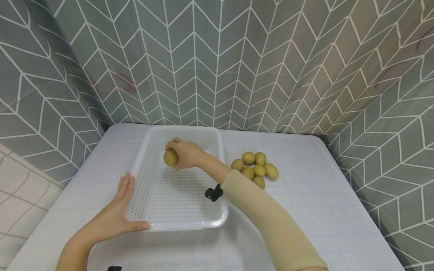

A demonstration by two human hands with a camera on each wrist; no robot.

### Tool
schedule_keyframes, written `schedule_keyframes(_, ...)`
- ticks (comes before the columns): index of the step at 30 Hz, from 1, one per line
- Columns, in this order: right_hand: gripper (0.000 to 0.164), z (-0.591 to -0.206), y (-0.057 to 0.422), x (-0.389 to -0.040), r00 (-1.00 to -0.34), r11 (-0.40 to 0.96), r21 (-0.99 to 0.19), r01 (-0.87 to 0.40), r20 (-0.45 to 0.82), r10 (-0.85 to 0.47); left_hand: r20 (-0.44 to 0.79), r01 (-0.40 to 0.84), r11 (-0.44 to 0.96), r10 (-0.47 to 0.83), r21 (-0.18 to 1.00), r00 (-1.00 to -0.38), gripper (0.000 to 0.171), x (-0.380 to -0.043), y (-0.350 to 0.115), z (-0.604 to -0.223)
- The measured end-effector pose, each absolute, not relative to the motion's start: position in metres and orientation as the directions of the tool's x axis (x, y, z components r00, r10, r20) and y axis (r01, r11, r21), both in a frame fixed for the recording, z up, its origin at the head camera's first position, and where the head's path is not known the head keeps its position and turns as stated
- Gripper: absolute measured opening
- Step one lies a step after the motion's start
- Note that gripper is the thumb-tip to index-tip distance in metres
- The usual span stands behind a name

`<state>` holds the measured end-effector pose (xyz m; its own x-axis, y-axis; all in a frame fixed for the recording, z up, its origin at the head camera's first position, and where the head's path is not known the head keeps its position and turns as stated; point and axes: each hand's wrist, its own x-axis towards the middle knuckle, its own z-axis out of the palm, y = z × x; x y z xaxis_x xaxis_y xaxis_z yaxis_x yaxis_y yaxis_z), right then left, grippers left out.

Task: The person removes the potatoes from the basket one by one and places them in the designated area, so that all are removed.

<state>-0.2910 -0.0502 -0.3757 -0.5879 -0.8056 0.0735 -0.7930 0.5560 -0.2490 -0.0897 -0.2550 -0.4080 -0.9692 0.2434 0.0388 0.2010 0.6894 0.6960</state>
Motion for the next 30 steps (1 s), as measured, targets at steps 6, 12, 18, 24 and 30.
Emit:
schedule_keyframes(6, 0.059, -0.360, -0.047, -0.284, -0.521, 0.422, -0.362, -0.831, 0.241, -0.819, 0.039, 0.200, 0.682, 0.244, 0.704, -0.969, 0.135, -0.089, -0.255, -0.409)
schedule_keyframes(12, 0.058, -0.340, -0.043, -0.275, -0.463, 0.292, -0.424, -0.857, 0.389, -0.796, 0.038, 0.193, 0.691, 0.233, 0.697, -0.972, 0.136, -0.090, -0.254, -0.409)
schedule_keyframes(18, 0.058, -0.326, -0.039, -0.271, -0.414, 0.207, -0.437, -0.875, 0.456, -0.788, 0.029, 0.184, 0.694, 0.229, 0.696, -0.973, 0.136, -0.090, -0.254, -0.408)
schedule_keyframes(24, 0.056, -0.317, -0.028, -0.272, -0.379, 0.156, -0.426, -0.891, 0.510, -0.772, 0.026, 0.181, 0.673, 0.233, 0.717, -0.972, 0.136, -0.090, -0.253, -0.407)
schedule_keyframes(30, 0.057, -0.311, -0.011, -0.275, -0.406, 0.168, -0.447, -0.879, 0.514, -0.755, 0.027, 0.182, 0.670, 0.235, 0.720, -0.972, 0.137, -0.090, -0.253, -0.407)
